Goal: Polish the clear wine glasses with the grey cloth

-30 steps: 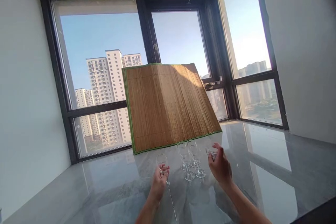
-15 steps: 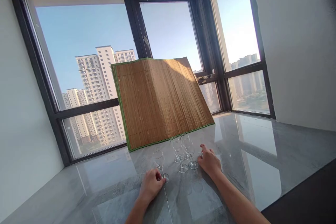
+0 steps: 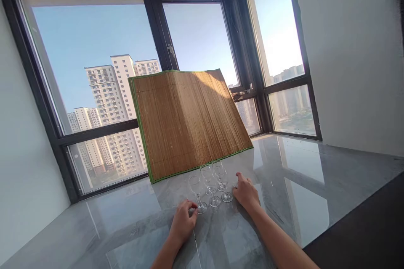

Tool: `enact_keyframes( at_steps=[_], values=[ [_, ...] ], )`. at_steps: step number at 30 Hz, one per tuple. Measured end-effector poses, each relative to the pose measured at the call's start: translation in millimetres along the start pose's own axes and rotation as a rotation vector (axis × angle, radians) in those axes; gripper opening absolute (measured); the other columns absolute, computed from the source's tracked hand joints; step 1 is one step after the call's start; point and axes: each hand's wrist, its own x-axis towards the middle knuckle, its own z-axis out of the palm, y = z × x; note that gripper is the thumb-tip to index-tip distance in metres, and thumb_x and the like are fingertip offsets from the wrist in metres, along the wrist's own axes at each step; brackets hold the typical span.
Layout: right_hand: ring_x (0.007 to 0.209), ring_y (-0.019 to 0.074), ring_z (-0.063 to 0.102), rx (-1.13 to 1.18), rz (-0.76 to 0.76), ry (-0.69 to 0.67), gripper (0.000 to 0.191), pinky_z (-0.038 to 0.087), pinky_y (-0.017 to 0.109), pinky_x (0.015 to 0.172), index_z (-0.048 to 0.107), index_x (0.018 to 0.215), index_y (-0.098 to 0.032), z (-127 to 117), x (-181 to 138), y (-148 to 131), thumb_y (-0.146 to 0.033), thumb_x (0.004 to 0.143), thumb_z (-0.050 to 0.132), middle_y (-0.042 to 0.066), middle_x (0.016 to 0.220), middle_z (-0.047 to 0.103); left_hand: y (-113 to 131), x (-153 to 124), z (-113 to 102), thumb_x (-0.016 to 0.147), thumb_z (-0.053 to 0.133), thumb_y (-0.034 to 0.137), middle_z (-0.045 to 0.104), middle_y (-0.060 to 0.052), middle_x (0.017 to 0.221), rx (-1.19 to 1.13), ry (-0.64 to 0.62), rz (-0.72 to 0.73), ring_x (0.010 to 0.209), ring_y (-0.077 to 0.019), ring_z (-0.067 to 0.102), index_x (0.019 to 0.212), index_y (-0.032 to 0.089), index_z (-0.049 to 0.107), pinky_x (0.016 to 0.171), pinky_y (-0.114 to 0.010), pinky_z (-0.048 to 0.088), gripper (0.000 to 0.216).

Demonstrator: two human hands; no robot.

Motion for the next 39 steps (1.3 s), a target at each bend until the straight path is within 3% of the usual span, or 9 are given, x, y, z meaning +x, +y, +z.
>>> enact_keyframes(
  at_steps=[4, 6, 8, 11, 13, 18, 24, 32, 39],
  values=[
    [0.109, 0.0263, 0.058, 0.021, 0.000, 0.018, 0.055, 0.040, 0.029, 0.068, 0.044, 0.134, -0.015, 1.3, 1.4, 1.4, -0.007, 0.079, 0.044, 0.014, 0.108, 0.065, 2.4, -1.2, -4.0, 0.075, 0.068, 0.036, 0.066, -0.009, 0.093, 0.004, -0.001, 0.049, 0.097, -0.0292, 0.060, 0.069, 0.024, 0.070, 0.101, -0.044, 0.041, 0.014],
    [0.108, 0.0259, 0.059, 0.031, 0.006, 0.016, 0.056, 0.039, 0.028, 0.067, 0.044, 0.134, -0.015, 1.4, 1.5, 1.4, -0.006, 0.079, 0.043, 0.014, 0.109, 0.065, 3.3, -4.8, -3.8, 0.072, 0.073, 0.035, 0.066, -0.011, 0.114, -0.056, -0.032, 0.057, 0.116, -0.0334, 0.055, 0.080, 0.026, 0.075, 0.110, -0.047, 0.033, 0.013],
    [0.105, 0.0253, 0.060, 0.035, 0.020, 0.004, 0.056, 0.038, 0.028, 0.066, 0.045, 0.134, -0.016, 1.0, 1.2, 1.0, -0.006, 0.078, 0.043, 0.014, 0.107, 0.064, 4.3, -8.6, -1.6, 0.067, 0.078, 0.033, 0.060, -0.010, 0.133, -0.115, -0.082, 0.045, 0.133, -0.0356, 0.043, 0.096, 0.029, 0.077, 0.119, -0.049, 0.020, 0.030],
    [0.104, 0.0258, 0.061, 0.034, 0.025, -0.005, 0.057, 0.037, 0.028, 0.065, 0.045, 0.134, -0.017, 0.5, 0.8, 0.6, -0.006, 0.078, 0.044, 0.013, 0.104, 0.065, 6.8, -10.8, 2.4, 0.065, 0.080, 0.033, 0.060, -0.010, 0.135, -0.140, -0.183, 0.036, 0.137, -0.0353, 0.040, 0.107, 0.030, 0.075, 0.122, -0.051, 0.007, 0.043],
    [0.105, 0.0261, 0.061, 0.041, 0.025, -0.001, 0.058, 0.037, 0.029, 0.065, 0.045, 0.135, -0.017, 1.1, 1.0, 1.1, -0.006, 0.078, 0.044, 0.013, 0.104, 0.065, 8.8, -9.7, 2.9, 0.067, 0.079, 0.033, 0.064, -0.010, 0.127, -0.152, -0.212, 0.021, 0.131, -0.0349, 0.045, 0.104, 0.030, 0.076, 0.121, -0.050, 0.011, 0.037],
    [0.107, 0.0254, 0.060, 0.062, 0.020, 0.006, 0.058, 0.038, 0.029, 0.070, 0.046, 0.134, -0.017, 5.3, 3.6, 5.5, -0.006, 0.078, 0.044, 0.013, 0.104, 0.066, 5.4, -4.2, -8.0, 0.066, 0.078, 0.034, 0.070, -0.008, 0.109, -0.161, -0.145, -0.008, 0.119, -0.0341, 0.052, 0.091, 0.030, 0.077, 0.116, -0.047, 0.025, 0.025],
    [0.110, 0.0256, 0.059, 0.061, -0.013, 0.021, 0.053, 0.039, 0.030, 0.074, 0.047, 0.131, -0.016, 9.9, 6.7, 10.7, -0.010, 0.079, 0.047, 0.013, 0.111, 0.066, -23.9, 3.9, -33.3, 0.075, 0.065, 0.034, 0.070, -0.009, 0.099, 0.167, -0.044, -0.055, 0.100, -0.0298, 0.060, 0.087, 0.025, 0.074, 0.100, -0.041, 0.038, 0.017],
    [0.106, 0.0257, 0.061, 0.043, 0.019, -0.013, 0.053, 0.039, 0.029, 0.069, 0.045, 0.133, -0.018, 8.9, 5.8, 10.3, -0.013, 0.080, 0.046, 0.013, 0.107, 0.065, -51.5, 7.5, -66.8, 0.081, 0.056, 0.028, 0.066, -0.012, 0.117, 0.617, 0.102, -0.357, 0.111, -0.0300, 0.060, 0.100, 0.023, 0.066, 0.101, -0.041, 0.037, 0.022],
    [0.105, 0.0266, 0.061, 0.035, 0.010, 0.004, 0.053, 0.039, 0.030, 0.069, 0.045, 0.132, -0.019, 10.8, 6.9, 10.7, -0.013, 0.079, 0.047, 0.012, 0.105, 0.065, -34.1, -0.6, -64.0, 0.073, 0.066, 0.043, 0.061, -0.020, 0.122, 0.713, 0.172, -0.473, 0.119, -0.0432, 0.053, 0.106, 0.021, 0.066, 0.101, -0.055, 0.033, 0.039]
  ],
)
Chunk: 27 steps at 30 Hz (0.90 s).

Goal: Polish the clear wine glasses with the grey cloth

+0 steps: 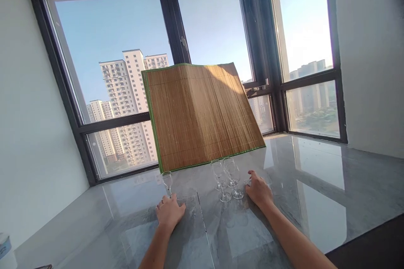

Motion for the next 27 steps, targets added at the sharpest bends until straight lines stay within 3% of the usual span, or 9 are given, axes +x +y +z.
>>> enact_keyframes(
  at_steps=[3, 6, 8, 11, 15, 19, 27],
  values=[
    [0.104, 0.0265, 0.061, 0.003, 0.003, 0.003, 0.052, 0.039, 0.030, 0.070, 0.046, 0.130, -0.019, -0.8, 0.3, -0.4, -0.014, 0.079, 0.047, 0.011, 0.103, 0.065, 19.5, -14.0, -6.1, 0.072, 0.068, 0.044, 0.064, -0.017, 0.109, -0.113, -0.010, 0.070, 0.108, -0.0414, 0.058, 0.087, 0.021, 0.068, 0.097, -0.055, 0.037, 0.028],
    [0.105, 0.0259, 0.061, 0.011, 0.014, -0.008, 0.052, 0.039, 0.030, 0.072, 0.047, 0.130, -0.019, -3.5, -0.4, -2.3, -0.014, 0.078, 0.048, 0.011, 0.103, 0.065, 46.7, -34.1, -2.5, 0.076, 0.066, 0.041, 0.067, -0.011, 0.099, -0.453, -0.142, 0.421, 0.101, -0.0330, 0.061, 0.086, 0.025, 0.071, 0.099, -0.048, 0.040, 0.020],
    [0.107, 0.0256, 0.060, 0.017, 0.020, -0.012, 0.052, 0.039, 0.030, 0.072, 0.047, 0.130, -0.019, -5.4, -1.4, -3.9, -0.015, 0.079, 0.048, 0.011, 0.104, 0.065, 65.3, -48.2, 6.6, 0.076, 0.069, 0.041, 0.066, -0.012, 0.112, -0.647, -0.233, 0.646, 0.111, -0.0326, 0.059, 0.099, 0.028, 0.074, 0.106, -0.046, 0.037, 0.027],
    [0.107, 0.0255, 0.061, 0.030, 0.026, -0.006, 0.051, 0.040, 0.030, 0.074, 0.047, 0.130, -0.020, -6.9, -2.8, -6.2, -0.015, 0.079, 0.048, 0.011, 0.105, 0.065, 87.0, -61.6, 22.6, 0.070, 0.077, 0.042, 0.056, -0.012, 0.139, -0.787, -0.302, 0.739, 0.132, -0.0361, 0.046, 0.119, 0.030, 0.070, 0.118, -0.050, 0.022, 0.051],
    [0.106, 0.0258, 0.061, 0.037, 0.037, -0.017, 0.052, 0.040, 0.031, 0.075, 0.047, 0.130, -0.021, -6.5, -3.2, -8.0, -0.015, 0.079, 0.049, 0.011, 0.106, 0.065, 97.7, -60.7, 31.0, 0.077, 0.070, 0.051, 0.041, -0.008, 0.154, -0.647, -0.417, 0.745, 0.144, -0.0350, 0.031, 0.137, 0.032, 0.057, 0.122, -0.053, 0.006, 0.064],
    [0.110, 0.0253, 0.059, 0.033, 0.011, -0.018, 0.050, 0.039, 0.030, 0.075, 0.047, 0.128, -0.019, -5.9, -2.3, -8.2, -0.014, 0.079, 0.049, 0.012, 0.105, 0.066, 97.2, -55.3, 25.2, 0.086, 0.054, 0.058, 0.033, -0.005, 0.159, -0.282, -0.515, 0.820, 0.146, -0.0314, 0.027, 0.148, 0.033, 0.041, 0.122, -0.055, 0.007, 0.068],
    [0.110, 0.0257, 0.060, 0.028, 0.017, -0.018, 0.051, 0.040, 0.030, 0.076, 0.048, 0.128, -0.019, -7.1, -1.7, -7.9, -0.013, 0.077, 0.047, 0.011, 0.104, 0.066, 98.0, -60.1, 16.0, 0.088, 0.047, 0.063, 0.053, -0.007, 0.137, -0.136, -0.340, 0.899, 0.129, -0.0308, 0.044, 0.147, 0.033, 0.043, 0.118, -0.054, 0.019, 0.067]
  ],
)
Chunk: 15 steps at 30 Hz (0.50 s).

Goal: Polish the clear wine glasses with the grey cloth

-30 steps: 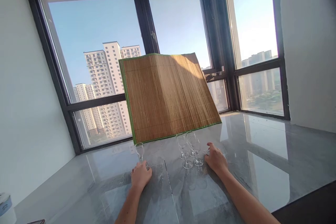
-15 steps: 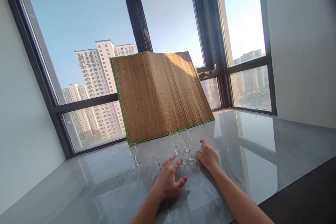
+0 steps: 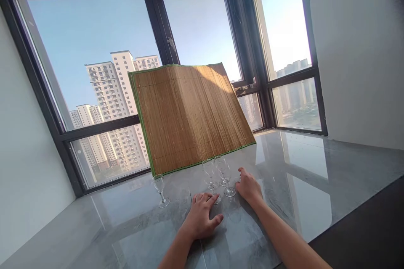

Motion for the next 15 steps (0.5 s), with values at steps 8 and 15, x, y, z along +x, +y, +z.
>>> enact_keyframes(
  at_steps=[8, 15],
  values=[
    [0.106, 0.0253, 0.061, -0.002, 0.000, -0.001, 0.050, 0.039, 0.030, 0.075, 0.049, 0.126, -0.020, -0.2, -0.7, 1.2, -0.014, 0.076, 0.048, 0.011, 0.104, 0.066, -4.1, -0.7, 0.9, 0.087, 0.048, 0.065, 0.044, -0.009, 0.149, 0.032, -0.051, -0.028, 0.137, -0.0334, 0.036, 0.146, 0.030, 0.044, 0.117, -0.053, 0.020, 0.069],
    [0.107, 0.0255, 0.060, 0.023, -0.007, 0.010, 0.050, 0.039, 0.031, 0.075, 0.049, 0.126, -0.019, 0.0, -0.1, 2.3, -0.013, 0.076, 0.048, 0.012, 0.106, 0.066, -15.2, -14.7, -13.9, 0.089, 0.049, 0.055, 0.066, -0.007, 0.124, 0.029, 0.042, -0.124, 0.119, -0.0279, 0.055, 0.120, 0.027, 0.065, 0.113, -0.047, 0.030, 0.045]
  ],
)
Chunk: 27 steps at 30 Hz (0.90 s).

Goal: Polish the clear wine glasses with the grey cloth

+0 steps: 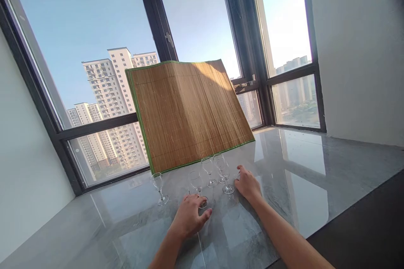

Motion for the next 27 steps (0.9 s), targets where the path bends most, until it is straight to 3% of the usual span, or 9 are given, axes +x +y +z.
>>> enact_keyframes(
  at_steps=[3, 6, 12, 17, 21, 27],
  values=[
    [0.103, 0.0251, 0.061, 0.000, 0.006, -0.014, 0.048, 0.039, 0.030, 0.073, 0.049, 0.125, -0.021, 0.5, -0.1, 1.0, -0.015, 0.077, 0.048, 0.011, 0.106, 0.066, -13.9, -12.0, -6.5, 0.088, 0.053, 0.049, 0.066, -0.006, 0.125, -0.046, 0.016, -0.035, 0.119, -0.0268, 0.056, 0.115, 0.026, 0.066, 0.107, -0.042, 0.037, 0.038],
    [0.105, 0.0251, 0.060, -0.001, 0.000, -0.027, 0.047, 0.038, 0.029, 0.069, 0.049, 0.123, -0.021, 0.8, 0.1, 2.3, -0.015, 0.077, 0.048, 0.011, 0.108, 0.065, -33.4, -30.2, -10.9, 0.083, 0.060, 0.046, 0.065, -0.005, 0.129, -0.051, 0.035, -0.025, 0.122, -0.0277, 0.054, 0.117, 0.028, 0.065, 0.110, -0.043, 0.035, 0.038],
    [0.106, 0.0252, 0.060, -0.019, -0.006, -0.024, 0.046, 0.038, 0.029, 0.071, 0.049, 0.123, -0.021, 0.9, 1.9, 2.3, -0.015, 0.078, 0.048, 0.010, 0.104, 0.067, -96.9, -76.1, -24.7, 0.086, 0.058, 0.047, 0.058, -0.004, 0.140, -0.077, 0.050, -0.082, 0.133, -0.0290, 0.047, 0.120, 0.031, 0.065, 0.114, -0.046, 0.034, 0.038],
    [0.100, 0.0249, 0.064, -0.050, 0.044, -0.013, 0.042, 0.038, 0.029, 0.068, 0.053, 0.120, -0.022, -4.9, -3.9, -1.3, -0.017, 0.079, 0.047, 0.011, 0.104, 0.067, -140.2, -90.1, -38.0, 0.086, 0.054, 0.045, 0.064, -0.006, 0.133, -0.063, 0.147, -0.205, 0.128, -0.0292, 0.053, 0.110, 0.026, 0.070, 0.111, -0.047, 0.039, 0.034],
    [0.091, 0.0261, 0.066, -0.117, 0.045, -0.065, 0.025, 0.035, 0.030, 0.063, 0.061, 0.101, -0.023, -14.6, -19.5, -2.3, -0.023, 0.081, 0.046, 0.011, 0.098, 0.069, -151.6, -92.1, -41.3, 0.084, 0.055, 0.042, 0.063, -0.007, 0.134, -0.097, 0.145, -0.232, 0.128, -0.0292, 0.054, 0.113, 0.025, 0.069, 0.111, -0.045, 0.039, 0.037],
    [0.088, 0.0246, 0.065, -0.156, -0.139, -0.134, 0.017, 0.037, 0.029, 0.066, 0.064, 0.085, -0.025, -26.0, -48.2, -4.6, -0.022, 0.079, 0.048, 0.006, 0.095, 0.071, -147.4, -93.0, -39.4, 0.083, 0.056, 0.038, 0.060, -0.006, 0.139, -0.086, 0.124, -0.231, 0.133, -0.0285, 0.049, 0.120, 0.025, 0.068, 0.115, -0.045, 0.032, 0.041]
  ],
)
